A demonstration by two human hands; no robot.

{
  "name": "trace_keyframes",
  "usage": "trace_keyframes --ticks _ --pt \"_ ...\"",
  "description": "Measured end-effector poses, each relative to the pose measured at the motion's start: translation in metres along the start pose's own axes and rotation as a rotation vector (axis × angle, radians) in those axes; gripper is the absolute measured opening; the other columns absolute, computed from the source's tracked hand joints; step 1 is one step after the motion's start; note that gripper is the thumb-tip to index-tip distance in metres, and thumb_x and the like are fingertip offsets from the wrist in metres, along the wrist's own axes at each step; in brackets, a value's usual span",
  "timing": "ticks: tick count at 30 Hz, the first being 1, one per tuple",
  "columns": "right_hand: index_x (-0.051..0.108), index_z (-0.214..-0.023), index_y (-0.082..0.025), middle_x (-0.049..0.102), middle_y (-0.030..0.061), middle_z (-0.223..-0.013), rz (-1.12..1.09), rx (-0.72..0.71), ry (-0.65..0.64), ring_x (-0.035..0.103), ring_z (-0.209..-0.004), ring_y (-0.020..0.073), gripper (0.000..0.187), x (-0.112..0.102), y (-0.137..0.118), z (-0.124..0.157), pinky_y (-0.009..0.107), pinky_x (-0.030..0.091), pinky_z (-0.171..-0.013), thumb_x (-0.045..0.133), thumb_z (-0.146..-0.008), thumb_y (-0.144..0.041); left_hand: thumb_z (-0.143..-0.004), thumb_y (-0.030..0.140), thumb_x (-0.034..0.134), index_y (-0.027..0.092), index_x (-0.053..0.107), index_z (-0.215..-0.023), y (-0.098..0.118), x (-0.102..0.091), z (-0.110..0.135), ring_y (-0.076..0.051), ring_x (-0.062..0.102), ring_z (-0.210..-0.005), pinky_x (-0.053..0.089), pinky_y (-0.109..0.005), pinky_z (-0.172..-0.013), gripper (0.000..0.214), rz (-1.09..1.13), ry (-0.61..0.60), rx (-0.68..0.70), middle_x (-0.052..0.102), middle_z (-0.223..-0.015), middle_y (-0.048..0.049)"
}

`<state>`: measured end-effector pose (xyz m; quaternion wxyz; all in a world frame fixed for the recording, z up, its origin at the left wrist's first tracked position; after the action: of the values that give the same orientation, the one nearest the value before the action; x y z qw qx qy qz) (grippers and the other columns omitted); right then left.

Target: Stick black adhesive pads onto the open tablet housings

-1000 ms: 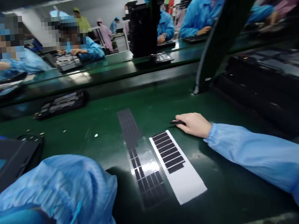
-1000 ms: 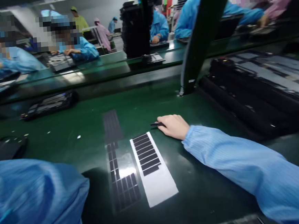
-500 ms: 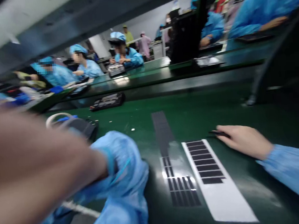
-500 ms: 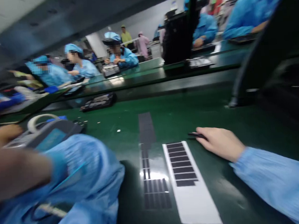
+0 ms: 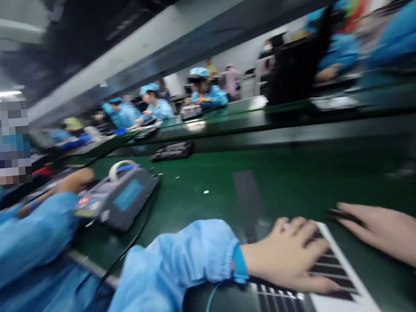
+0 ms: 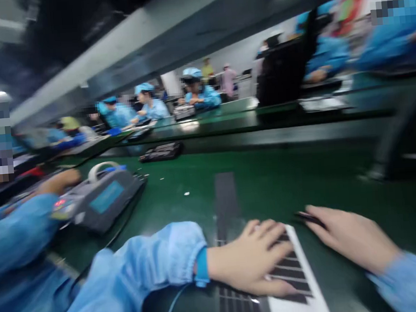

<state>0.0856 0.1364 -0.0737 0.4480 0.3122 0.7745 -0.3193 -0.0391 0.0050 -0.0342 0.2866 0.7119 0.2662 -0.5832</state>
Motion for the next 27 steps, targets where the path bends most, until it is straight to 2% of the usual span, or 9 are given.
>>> trace_keyframes --ticks 1,3,5,9,11,14,20,27 --pt "0.059 -0.085 -0.030 0.065 0.0047 -0.090 0.022 0.010 -0.063 0.061 -0.081 0.0188 0.021 -0.009 0.002 0.008 0.029 0.046 -0.068 0.041 -0.075 -0.036 -0.080 0.050 0.044 0.007 0.036 -0.124 0.000 0.000 0.001 -0.031 0.029 -0.122 0.029 -0.046 -0.098 0.062 0.020 -0.009 -0.002 0.032 -0.132 -0.0185" --pt "0.058 -0.085 -0.022 0.064 0.0073 -0.088 0.104 0.011 -0.260 0.060 -0.082 0.0207 0.026 -0.020 -0.004 0.018 0.031 0.045 -0.066 0.035 -0.080 -0.032 -0.081 0.046 0.042 0.010 0.031 -0.128 -0.003 0.000 0.001 -0.032 0.022 -0.126 0.024 -0.050 -0.100 0.060 0.076 -0.058 -0.013 0.025 -0.137 -0.0178" --pt "0.058 -0.085 -0.020 0.064 0.0059 -0.086 0.141 0.034 -0.307 0.060 -0.083 0.0207 0.023 -0.032 -0.011 0.016 0.029 0.044 -0.066 0.037 -0.080 -0.031 -0.085 0.042 0.037 0.014 0.022 -0.134 -0.008 0.004 0.000 -0.031 0.015 -0.129 0.021 -0.052 -0.101 0.059 0.066 -0.076 -0.013 0.015 -0.141 -0.0156" --pt "0.058 -0.087 -0.020 0.063 0.0044 -0.088 0.148 0.064 -0.298 0.060 -0.079 0.0199 0.024 -0.044 -0.015 0.004 0.027 0.043 -0.063 0.040 -0.081 -0.035 -0.088 0.031 0.031 0.019 0.019 -0.136 -0.013 0.017 -0.002 -0.030 0.009 -0.131 0.025 -0.054 -0.100 0.051 -0.072 0.002 0.076 0.008 -0.143 -0.0099" --pt "0.057 -0.089 -0.021 0.063 0.0038 -0.089 0.159 0.077 -0.285 0.060 -0.079 0.0210 0.025 -0.047 -0.014 0.006 0.029 0.044 -0.061 0.039 -0.081 -0.036 -0.088 0.026 0.029 0.023 0.022 -0.135 -0.012 0.023 -0.003 -0.028 0.013 -0.130 0.028 -0.053 -0.098 0.047 -0.120 0.044 0.129 0.012 -0.143 -0.0062" --pt "0.056 -0.091 -0.023 0.062 0.0027 -0.092 0.161 0.076 -0.294 0.059 -0.078 0.0221 0.026 -0.047 -0.014 0.011 0.033 0.045 -0.061 0.039 -0.081 -0.038 -0.088 0.022 0.025 0.028 0.031 -0.132 -0.010 0.028 -0.005 -0.027 0.020 -0.129 0.031 -0.052 -0.097 0.044 -0.148 0.089 0.135 0.023 -0.140 -0.0027" --pt "0.055 -0.094 -0.023 0.061 0.0024 -0.095 0.152 0.081 -0.310 0.059 -0.081 0.0219 0.025 -0.048 -0.012 0.012 0.035 0.046 -0.064 0.039 -0.081 -0.037 -0.088 0.025 0.026 0.028 0.036 -0.129 -0.006 0.025 -0.008 -0.026 0.022 -0.128 0.030 -0.052 -0.097 0.042 -0.135 0.078 0.122 0.029 -0.138 -0.0013" --pt "0.055 -0.096 -0.023 0.061 0.0022 -0.095 0.153 0.083 -0.325 0.058 -0.081 0.0216 0.026 -0.049 -0.014 0.011 0.035 0.046 -0.065 0.039 -0.082 -0.037 -0.089 0.026 0.025 0.026 0.030 -0.132 -0.008 0.022 -0.007 -0.026 0.020 -0.129 0.030 -0.052 -0.097 0.043 -0.123 0.014 0.172 0.025 -0.139 -0.0022"
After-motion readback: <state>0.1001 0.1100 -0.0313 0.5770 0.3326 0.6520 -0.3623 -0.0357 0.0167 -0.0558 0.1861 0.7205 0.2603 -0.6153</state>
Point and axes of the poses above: each hand's wrist, its own z-axis away from the middle knuckle, its own x-axis out of the palm, y = z × x, the point moved 5 cm from there along -z, towards the middle knuckle
